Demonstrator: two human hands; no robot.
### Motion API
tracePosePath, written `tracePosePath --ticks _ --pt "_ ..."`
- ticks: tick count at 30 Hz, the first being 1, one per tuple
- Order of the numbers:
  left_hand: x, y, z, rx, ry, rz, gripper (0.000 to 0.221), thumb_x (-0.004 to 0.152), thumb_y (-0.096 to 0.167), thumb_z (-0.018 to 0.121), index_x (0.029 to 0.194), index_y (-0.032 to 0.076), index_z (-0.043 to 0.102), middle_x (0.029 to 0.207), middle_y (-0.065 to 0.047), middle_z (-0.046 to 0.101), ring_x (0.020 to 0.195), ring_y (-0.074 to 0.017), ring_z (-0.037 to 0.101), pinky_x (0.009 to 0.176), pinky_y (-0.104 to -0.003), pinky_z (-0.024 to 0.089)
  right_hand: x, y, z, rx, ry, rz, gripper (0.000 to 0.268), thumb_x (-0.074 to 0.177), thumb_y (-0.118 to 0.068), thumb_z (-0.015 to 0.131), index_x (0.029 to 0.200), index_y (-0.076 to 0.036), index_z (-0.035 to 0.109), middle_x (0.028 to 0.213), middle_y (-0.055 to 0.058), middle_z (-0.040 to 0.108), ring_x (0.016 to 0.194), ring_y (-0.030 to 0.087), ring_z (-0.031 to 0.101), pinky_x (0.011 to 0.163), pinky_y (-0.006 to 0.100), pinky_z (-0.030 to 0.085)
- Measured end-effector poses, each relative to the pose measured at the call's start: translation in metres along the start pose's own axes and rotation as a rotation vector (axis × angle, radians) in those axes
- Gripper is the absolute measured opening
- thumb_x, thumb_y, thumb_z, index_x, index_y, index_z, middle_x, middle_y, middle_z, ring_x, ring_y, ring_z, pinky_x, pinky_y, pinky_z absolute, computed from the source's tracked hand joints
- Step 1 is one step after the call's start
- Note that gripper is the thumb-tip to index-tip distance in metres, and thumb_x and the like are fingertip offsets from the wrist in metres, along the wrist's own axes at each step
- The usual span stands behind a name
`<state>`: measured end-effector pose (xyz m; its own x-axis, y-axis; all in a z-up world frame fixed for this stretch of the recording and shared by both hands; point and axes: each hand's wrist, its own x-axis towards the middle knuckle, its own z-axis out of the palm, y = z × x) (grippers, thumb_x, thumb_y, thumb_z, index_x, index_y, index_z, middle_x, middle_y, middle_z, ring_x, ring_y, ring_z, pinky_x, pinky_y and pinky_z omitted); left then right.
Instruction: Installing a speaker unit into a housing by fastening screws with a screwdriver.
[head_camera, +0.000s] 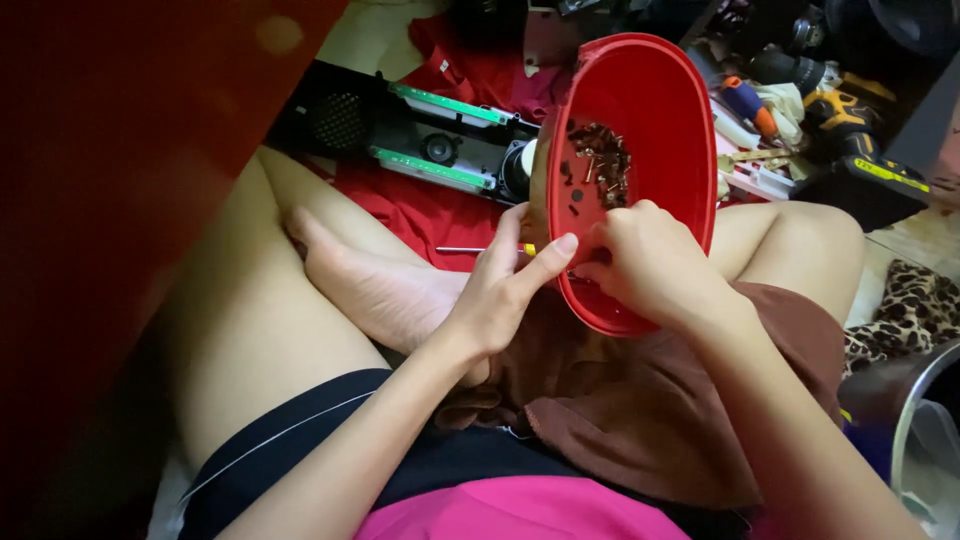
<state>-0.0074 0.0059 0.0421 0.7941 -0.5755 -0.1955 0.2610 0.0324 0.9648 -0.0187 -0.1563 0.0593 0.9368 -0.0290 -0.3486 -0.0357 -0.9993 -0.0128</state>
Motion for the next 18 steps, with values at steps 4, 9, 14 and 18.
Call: tracePosePath --ticks 4,9,14,18 --pt "0.002 -0.004 -0.002 -0.011 -0.014 0.009 0.08 0.074 0.054 0.053 0.131 0.002 0.03 0.125 -0.026 0.044 0.115 -0.0414 0.046 0.098 -0.048 0.033 0.001 -0.002 0.001 0.003 -0.04 0.052 0.014 0.066 -0.028 0.071 0.077 -0.02 0.071 0.072 0.004 0.067 0.077 0.028 0.064 0.067 0.044 0.054" --pt "0.003 -0.001 -0.003 -0.006 -0.028 0.001 0.079 0.075 0.053 0.052 0.132 0.002 0.03 0.125 -0.025 0.045 0.115 -0.0413 0.045 0.098 -0.048 0.033 -0.004 -0.001 0.006 -0.007 -0.036 0.002 0.012 0.068 -0.025 0.066 0.071 -0.014 0.068 0.069 0.008 0.066 0.073 0.031 0.064 0.066 0.045 0.053" --pt "0.002 0.001 -0.003 0.006 -0.028 0.01 0.079 0.075 0.053 0.052 0.13 0.001 0.031 0.124 -0.027 0.046 0.116 -0.0422 0.045 0.098 -0.048 0.033 -0.005 0.001 0.009 -0.023 0.019 -0.056 0.015 0.066 -0.029 0.065 0.067 -0.014 0.066 0.066 0.006 0.063 0.068 0.029 0.063 0.063 0.043 0.053" --pt "0.002 0.0 -0.002 0.007 -0.028 0.017 0.077 0.076 0.052 0.051 0.13 0.0 0.031 0.123 -0.027 0.046 0.116 -0.042 0.044 0.098 -0.048 0.032 -0.011 -0.005 -0.005 0.079 0.109 -0.151 0.018 0.065 -0.029 0.067 0.065 -0.011 0.064 0.069 0.008 0.061 0.073 0.033 0.061 0.06 0.048 0.051"
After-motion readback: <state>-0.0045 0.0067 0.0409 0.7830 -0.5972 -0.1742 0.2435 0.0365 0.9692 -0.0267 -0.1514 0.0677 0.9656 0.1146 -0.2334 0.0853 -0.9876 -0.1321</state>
